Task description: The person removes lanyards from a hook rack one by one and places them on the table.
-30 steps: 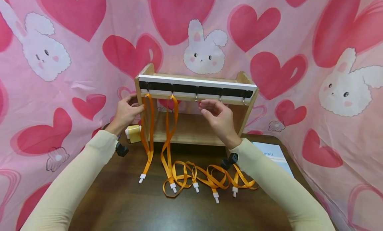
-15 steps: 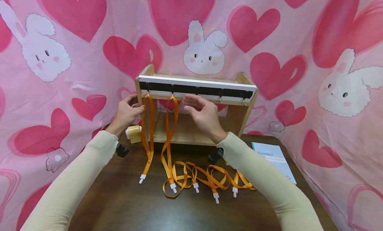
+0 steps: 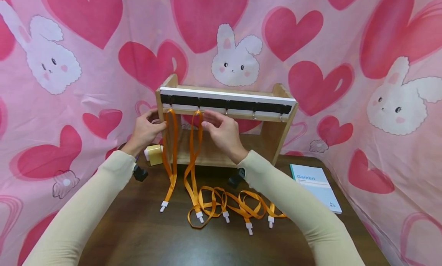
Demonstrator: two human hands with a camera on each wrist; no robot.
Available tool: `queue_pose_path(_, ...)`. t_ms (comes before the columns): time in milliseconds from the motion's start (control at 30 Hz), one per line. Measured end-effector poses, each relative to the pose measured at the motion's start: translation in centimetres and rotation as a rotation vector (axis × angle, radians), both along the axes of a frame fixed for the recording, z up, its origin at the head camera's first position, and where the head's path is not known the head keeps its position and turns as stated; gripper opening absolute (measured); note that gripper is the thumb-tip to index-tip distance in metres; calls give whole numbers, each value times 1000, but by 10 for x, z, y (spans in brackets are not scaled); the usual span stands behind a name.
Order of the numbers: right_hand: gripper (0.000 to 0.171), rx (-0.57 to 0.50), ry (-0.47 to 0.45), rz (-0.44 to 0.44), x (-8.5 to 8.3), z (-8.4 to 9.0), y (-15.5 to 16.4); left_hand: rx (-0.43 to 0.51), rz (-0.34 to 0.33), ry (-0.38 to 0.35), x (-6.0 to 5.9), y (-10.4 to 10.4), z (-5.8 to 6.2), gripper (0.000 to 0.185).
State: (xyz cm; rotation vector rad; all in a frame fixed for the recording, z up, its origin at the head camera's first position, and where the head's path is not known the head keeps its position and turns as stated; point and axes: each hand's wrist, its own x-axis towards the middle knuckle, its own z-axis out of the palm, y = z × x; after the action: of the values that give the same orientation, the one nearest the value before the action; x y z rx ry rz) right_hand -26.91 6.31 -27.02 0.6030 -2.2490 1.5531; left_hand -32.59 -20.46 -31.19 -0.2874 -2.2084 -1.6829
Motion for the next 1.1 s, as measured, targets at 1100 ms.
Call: queue_pose_path(1100, 17, -543, -213, -62, -20, -16, -55, 6, -4, 16, 4, 1, 2, 58)
